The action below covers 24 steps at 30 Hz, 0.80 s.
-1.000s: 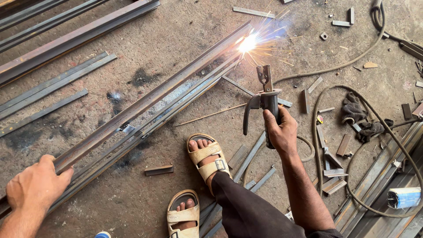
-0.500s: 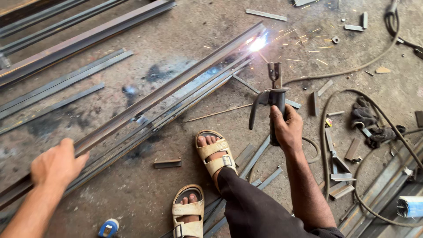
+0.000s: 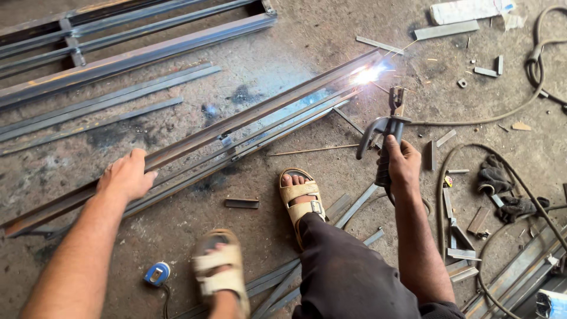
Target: The person welds a rectangular metal frame structure on the floor using a handheld welding torch. They systematically join metal bars to the frame, creating bright sparks and molten metal at the contact points. The person adjusts the frame's position and the torch angle to complete the welds.
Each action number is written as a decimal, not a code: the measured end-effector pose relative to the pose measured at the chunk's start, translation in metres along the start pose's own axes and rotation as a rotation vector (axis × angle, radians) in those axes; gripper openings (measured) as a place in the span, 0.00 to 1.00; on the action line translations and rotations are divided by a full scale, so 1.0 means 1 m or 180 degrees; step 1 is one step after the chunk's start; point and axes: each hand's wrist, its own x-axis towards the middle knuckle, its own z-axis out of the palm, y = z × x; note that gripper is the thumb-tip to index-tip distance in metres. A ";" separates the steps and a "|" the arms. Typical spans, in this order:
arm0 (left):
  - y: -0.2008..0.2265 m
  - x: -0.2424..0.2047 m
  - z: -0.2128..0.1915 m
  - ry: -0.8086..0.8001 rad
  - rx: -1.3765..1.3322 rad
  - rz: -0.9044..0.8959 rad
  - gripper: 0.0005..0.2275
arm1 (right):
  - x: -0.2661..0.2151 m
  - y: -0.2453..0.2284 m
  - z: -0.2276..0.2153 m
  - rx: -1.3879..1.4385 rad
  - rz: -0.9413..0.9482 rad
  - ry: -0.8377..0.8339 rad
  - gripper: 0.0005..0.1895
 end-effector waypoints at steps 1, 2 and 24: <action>-0.004 -0.002 0.002 0.0120 0.0114 0.0010 0.27 | 0.003 -0.003 0.000 0.0091 -0.0019 -0.0056 0.17; -0.009 -0.005 0.005 0.0239 0.0229 0.0018 0.26 | 0.003 -0.007 0.000 0.0073 -0.0022 -0.0010 0.17; -0.047 -0.023 -0.016 0.0119 0.0578 0.0056 0.19 | -0.095 -0.074 0.078 -0.2056 -0.0799 -0.2492 0.29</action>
